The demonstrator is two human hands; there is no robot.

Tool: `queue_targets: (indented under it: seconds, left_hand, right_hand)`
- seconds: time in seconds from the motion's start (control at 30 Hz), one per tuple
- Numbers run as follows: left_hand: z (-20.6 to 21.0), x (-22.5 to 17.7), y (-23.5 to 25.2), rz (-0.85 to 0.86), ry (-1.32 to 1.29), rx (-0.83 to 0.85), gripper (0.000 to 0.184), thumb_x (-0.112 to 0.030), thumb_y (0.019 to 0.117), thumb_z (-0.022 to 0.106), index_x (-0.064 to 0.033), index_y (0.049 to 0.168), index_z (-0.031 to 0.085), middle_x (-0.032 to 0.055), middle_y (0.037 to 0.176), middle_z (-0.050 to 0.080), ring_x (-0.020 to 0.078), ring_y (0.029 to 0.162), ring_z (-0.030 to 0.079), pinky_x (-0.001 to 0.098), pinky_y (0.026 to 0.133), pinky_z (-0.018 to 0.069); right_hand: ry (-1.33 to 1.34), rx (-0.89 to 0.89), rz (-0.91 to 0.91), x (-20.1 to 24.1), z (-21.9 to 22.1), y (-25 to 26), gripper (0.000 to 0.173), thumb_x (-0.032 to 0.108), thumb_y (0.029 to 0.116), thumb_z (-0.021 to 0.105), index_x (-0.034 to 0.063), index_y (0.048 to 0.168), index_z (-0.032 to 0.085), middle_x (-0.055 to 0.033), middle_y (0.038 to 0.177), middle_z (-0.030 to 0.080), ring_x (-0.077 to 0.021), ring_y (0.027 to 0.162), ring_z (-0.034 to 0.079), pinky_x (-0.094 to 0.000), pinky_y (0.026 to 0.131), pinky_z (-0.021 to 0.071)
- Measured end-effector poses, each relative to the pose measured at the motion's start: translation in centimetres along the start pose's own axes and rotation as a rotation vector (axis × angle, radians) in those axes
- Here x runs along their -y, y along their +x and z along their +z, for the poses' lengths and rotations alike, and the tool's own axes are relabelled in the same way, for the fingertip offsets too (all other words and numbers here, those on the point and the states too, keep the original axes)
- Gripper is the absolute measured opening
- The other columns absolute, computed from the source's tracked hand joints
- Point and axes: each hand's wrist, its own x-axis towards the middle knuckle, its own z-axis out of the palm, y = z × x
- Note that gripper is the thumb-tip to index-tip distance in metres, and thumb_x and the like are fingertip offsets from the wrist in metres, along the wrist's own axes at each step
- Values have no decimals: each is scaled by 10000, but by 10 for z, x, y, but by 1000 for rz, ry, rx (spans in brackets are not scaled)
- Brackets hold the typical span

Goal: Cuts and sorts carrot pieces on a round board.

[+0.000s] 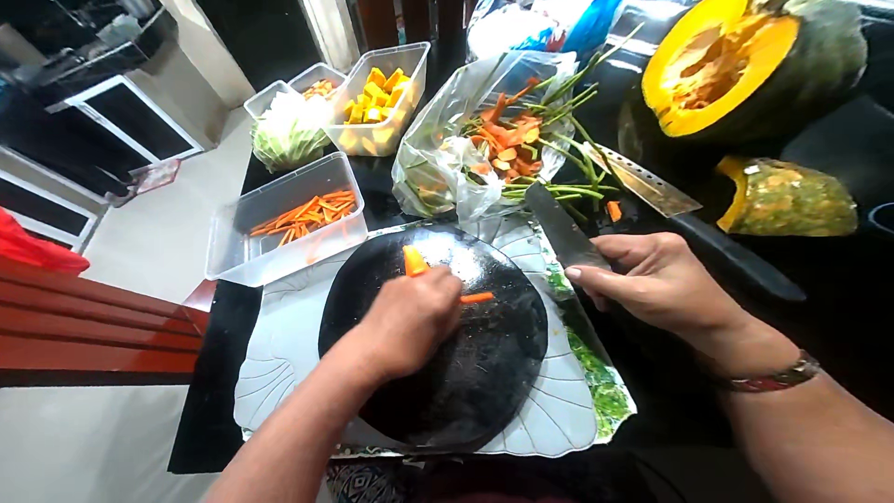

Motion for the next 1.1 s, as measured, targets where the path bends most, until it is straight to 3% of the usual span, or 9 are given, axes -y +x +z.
queue_targets:
  seconds: [0.13,0.2,0.37,0.5,0.6,0.83,0.97,1.03,1.1]
  left_hand:
    - [-54,48,-2,-45,93,-212,136,-91,938,630,29,897,678,127,826,615,195,660,571,363,606,504]
    - [-87,79,4,-142,245,-214,176,-100,949,613,62,943,680,202,860,631,308,704,609,488,648,514]
    - [-125,105,31,-598,370,-47,423,-232,977,706,-22,1339,640,307,1319,594,543,1244,533,764,992,356]
    - [-83,79,30,-265,202,-172,354,-195,944,719,35,1211,691,272,1227,649,452,1178,604,627,1001,458]
    - [-48,58,21,-132,-21,60,399,-199,837,824,-34,1189,732,174,1246,667,360,1181,608,551,1001,483]
    - [-20,44,-5,-318,-155,118,417,-228,785,871,-45,1129,723,151,1133,657,306,1078,627,495,929,525]
    - [-12,7,-30,-430,-217,-30,428,-298,779,857,-57,1109,729,141,1102,649,262,981,631,428,788,540]
    - [2,-3,-41,-449,-226,-69,444,-298,793,865,-40,1128,731,172,1144,658,316,1066,629,480,865,541]
    - [16,-1,-49,-427,-236,-122,510,-329,797,854,-33,1191,724,191,1191,645,353,1125,607,514,929,520]
  right_hand:
    - [-16,-9,18,2,0,0,82,95,850,662,163,850,708,123,601,622,39,463,536,-132,453,478]
    - [-12,-1,27,3,1,1,88,92,854,658,162,858,712,120,603,624,39,462,533,-134,451,474]
    - [41,13,15,0,0,2,118,74,868,629,162,858,708,115,603,626,29,466,544,-137,456,483]
    - [117,0,84,6,-3,0,160,39,903,592,145,847,699,86,596,632,3,475,567,-152,468,503]
    - [213,-17,218,15,-2,1,220,7,945,525,116,861,697,47,602,627,-30,468,562,-174,458,507]
    - [560,-11,650,34,4,17,333,153,1099,347,36,981,635,15,609,510,-49,446,494,-200,429,487]
    - [746,-9,418,74,-6,15,363,208,1090,284,129,1245,603,13,893,655,-56,703,650,-197,620,570]
    - [662,38,394,88,11,1,330,147,1062,336,156,1322,539,-3,843,667,-89,613,660,-263,526,597]
    - [527,163,411,89,31,-18,201,103,1021,417,134,1183,530,-8,692,588,-99,460,575,-272,419,555]
